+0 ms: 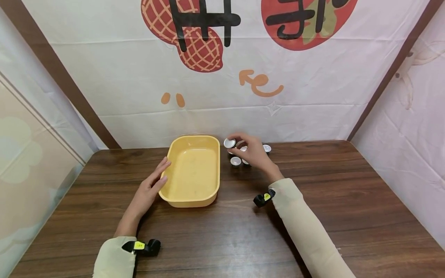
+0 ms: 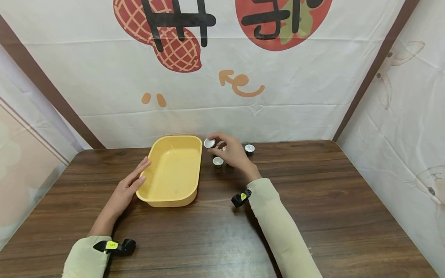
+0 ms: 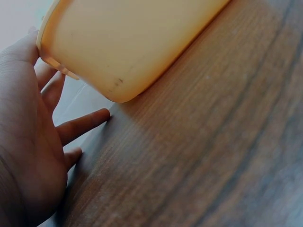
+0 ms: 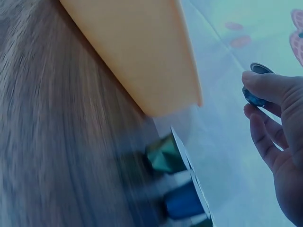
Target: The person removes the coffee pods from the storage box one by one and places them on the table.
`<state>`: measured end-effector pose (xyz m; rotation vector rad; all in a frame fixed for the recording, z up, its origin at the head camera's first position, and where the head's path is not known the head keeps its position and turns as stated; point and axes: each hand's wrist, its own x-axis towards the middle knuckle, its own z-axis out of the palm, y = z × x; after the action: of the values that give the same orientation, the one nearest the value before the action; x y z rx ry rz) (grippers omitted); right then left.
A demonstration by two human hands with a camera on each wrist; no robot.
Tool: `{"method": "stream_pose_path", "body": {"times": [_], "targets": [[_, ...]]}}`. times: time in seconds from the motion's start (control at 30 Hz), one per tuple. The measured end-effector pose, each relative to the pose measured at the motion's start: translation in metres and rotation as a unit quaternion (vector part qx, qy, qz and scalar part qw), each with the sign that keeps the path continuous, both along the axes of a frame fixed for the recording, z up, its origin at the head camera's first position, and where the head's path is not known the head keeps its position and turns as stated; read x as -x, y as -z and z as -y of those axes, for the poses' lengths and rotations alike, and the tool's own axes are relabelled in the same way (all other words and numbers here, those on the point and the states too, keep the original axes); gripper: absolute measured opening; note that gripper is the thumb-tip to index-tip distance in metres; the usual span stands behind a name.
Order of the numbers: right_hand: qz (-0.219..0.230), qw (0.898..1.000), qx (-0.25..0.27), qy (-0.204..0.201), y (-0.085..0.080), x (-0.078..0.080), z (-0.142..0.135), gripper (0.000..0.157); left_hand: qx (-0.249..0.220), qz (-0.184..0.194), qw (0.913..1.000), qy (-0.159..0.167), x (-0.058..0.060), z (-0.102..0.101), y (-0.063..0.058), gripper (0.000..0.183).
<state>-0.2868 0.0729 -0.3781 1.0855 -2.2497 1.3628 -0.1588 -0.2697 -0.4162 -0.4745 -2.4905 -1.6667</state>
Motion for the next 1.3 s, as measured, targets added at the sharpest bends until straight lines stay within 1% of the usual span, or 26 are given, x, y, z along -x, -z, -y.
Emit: {"method": "stream_pose_path", "body": {"times": [0.07, 0.13, 0.17, 0.23, 0.4, 0.5, 0.63, 0.77, 0.83, 0.9, 0.97, 1.1, 1.2, 1.3], "targets": [[0.000, 1.000, 0.009, 0.004, 0.000, 0.000, -0.007, 0.033, -0.003, 0.000, 1.0000, 0.002, -0.004, -0.003, -0.007, 0.046], [-0.003, 1.000, 0.016, 0.004, 0.000, 0.000, -0.013, 0.033, -0.001, 0.000, 1.0000, 0.003, -0.006, -0.005, -0.012, 0.046], [-0.004, 1.000, 0.017, 0.006, 0.000, 0.000, -0.016, 0.033, -0.002, 0.000, 1.0000, 0.004, -0.006, -0.005, -0.012, 0.046], [-0.005, 1.000, 0.018, 0.014, 0.000, 0.000, -0.023, 0.033, -0.001, -0.001, 1.0000, 0.005, -0.004, -0.003, -0.007, 0.046], [0.005, 0.999, 0.030, 0.039, 0.000, 0.000, -0.039, 0.035, 0.003, -0.010, 0.9999, 0.006, 0.005, 0.004, 0.009, 0.047], [0.019, 0.997, 0.042, 0.057, -0.011, -0.010, -0.045, 0.034, 0.007, -0.011, 0.9999, 0.004, 0.007, 0.005, 0.012, 0.047], [0.035, 0.995, 0.064, 0.066, -0.026, -0.023, -0.053, 0.034, 0.002, -0.003, 1.0000, 0.005, 0.002, 0.001, 0.004, 0.046], [0.043, 0.993, 0.071, 0.078, -0.026, -0.024, -0.061, 0.033, 0.000, -0.001, 1.0000, 0.008, -0.005, -0.005, -0.011, 0.046], [0.045, 0.993, 0.068, 0.089, -0.026, -0.025, -0.065, 0.033, 0.000, 0.000, 1.0000, 0.006, -0.007, -0.007, -0.014, 0.046], [0.045, 0.992, 0.068, 0.099, -0.025, -0.025, -0.070, 0.033, 0.001, 0.001, 1.0000, 0.007, -0.006, -0.007, -0.014, 0.046], [0.055, 0.990, 0.073, 0.109, -0.023, -0.026, -0.075, 0.034, 0.002, 0.002, 1.0000, 0.007, -0.004, -0.006, -0.010, 0.046], [0.084, 0.984, 0.090, 0.132, -0.015, -0.024, -0.087, 0.034, 0.008, 0.000, 1.0000, 0.002, 0.003, 0.001, 0.002, 0.046], [0.100, 0.978, 0.096, 0.153, -0.003, -0.017, -0.097, 0.035, 0.013, -0.002, 0.9999, -0.001, 0.007, 0.004, 0.009, 0.047], [0.108, 0.976, 0.087, 0.171, 0.009, -0.009, -0.107, 0.036, 0.017, -0.002, 0.9999, -0.003, 0.008, 0.005, 0.012, 0.047]]}}
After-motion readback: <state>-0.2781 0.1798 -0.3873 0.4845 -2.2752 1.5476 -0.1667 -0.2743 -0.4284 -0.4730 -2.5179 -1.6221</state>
